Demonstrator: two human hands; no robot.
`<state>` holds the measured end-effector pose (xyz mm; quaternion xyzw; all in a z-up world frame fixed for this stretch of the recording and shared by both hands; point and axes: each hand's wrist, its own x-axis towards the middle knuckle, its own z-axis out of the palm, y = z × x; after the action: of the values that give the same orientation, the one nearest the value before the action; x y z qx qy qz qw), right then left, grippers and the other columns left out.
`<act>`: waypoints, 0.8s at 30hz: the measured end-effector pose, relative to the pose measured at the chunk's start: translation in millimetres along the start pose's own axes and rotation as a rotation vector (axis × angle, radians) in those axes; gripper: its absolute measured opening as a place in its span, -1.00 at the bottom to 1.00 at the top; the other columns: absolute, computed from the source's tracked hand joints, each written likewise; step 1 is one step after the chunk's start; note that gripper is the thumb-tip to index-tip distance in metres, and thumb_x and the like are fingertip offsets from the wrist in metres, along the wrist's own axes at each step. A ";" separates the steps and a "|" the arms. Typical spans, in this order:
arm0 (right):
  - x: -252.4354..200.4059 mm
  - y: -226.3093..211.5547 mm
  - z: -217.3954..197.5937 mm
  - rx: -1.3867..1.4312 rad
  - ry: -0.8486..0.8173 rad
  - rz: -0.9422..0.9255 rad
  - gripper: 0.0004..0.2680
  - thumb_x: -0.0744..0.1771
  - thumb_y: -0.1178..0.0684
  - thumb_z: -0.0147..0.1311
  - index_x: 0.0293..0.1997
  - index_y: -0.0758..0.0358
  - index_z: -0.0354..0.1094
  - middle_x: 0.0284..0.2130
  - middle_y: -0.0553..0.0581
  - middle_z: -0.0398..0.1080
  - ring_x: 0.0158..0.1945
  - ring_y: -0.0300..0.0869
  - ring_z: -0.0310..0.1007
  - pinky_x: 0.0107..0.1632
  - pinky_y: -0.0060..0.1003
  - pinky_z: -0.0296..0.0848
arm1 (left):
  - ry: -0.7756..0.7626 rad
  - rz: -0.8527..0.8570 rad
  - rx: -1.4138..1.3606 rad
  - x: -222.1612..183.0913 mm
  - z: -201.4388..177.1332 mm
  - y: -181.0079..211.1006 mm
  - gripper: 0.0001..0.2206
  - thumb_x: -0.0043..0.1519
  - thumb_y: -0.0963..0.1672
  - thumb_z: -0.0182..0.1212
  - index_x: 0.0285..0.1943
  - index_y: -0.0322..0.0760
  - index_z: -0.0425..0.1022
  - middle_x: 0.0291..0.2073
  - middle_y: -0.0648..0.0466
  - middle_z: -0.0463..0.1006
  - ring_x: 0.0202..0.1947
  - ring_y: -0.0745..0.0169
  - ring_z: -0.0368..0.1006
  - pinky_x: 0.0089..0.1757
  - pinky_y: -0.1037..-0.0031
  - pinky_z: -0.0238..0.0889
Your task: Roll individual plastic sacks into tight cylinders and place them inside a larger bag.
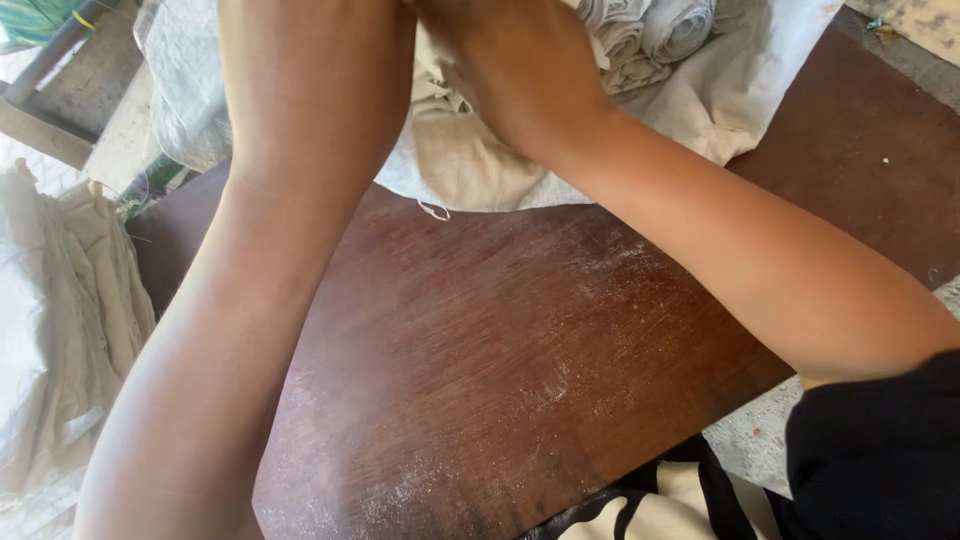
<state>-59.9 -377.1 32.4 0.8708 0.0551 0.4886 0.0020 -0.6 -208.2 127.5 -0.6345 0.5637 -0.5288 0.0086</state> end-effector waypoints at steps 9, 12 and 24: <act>-4.6 -16.6 -12.8 0.060 0.091 -0.261 -0.92 0.43 0.08 0.22 -0.01 0.15 0.44 0.27 0.20 0.26 0.16 0.01 0.47 0.04 -0.26 0.62 | -0.120 -0.062 -0.072 -12.7 -7.3 -9.4 -0.95 0.16 -0.23 0.31 -0.33 -0.35 0.54 -0.44 -0.04 0.51 -0.45 0.05 0.47 -0.38 0.30 0.31; -9.5 -25.3 -10.3 0.092 -0.131 -0.202 -0.82 0.39 0.21 0.19 0.13 0.32 0.49 0.19 0.25 0.39 -0.02 -0.01 0.53 -0.18 -0.20 0.61 | -0.192 -0.148 -0.207 -10.0 -16.4 -2.2 -0.96 0.18 -0.27 0.29 -0.25 -0.43 0.53 -0.40 -0.09 0.52 -0.44 -0.01 0.48 -0.40 0.28 0.32; 29.7 7.3 91.8 0.078 -0.212 -0.124 -0.86 0.43 0.20 0.03 0.11 0.29 0.40 0.22 0.22 0.41 0.01 0.04 0.56 -0.13 -0.08 0.61 | -0.188 -0.128 -0.223 -17.1 -18.4 -13.4 -0.81 0.12 -0.29 0.28 -0.10 -0.35 0.55 -0.34 -0.15 0.53 -0.36 -0.17 0.49 -0.36 0.15 0.37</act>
<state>34.2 -376.8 10.1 0.9119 0.1273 0.3901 0.0044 -0.3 -180.1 132.4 -0.7129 0.5739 -0.4007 -0.0427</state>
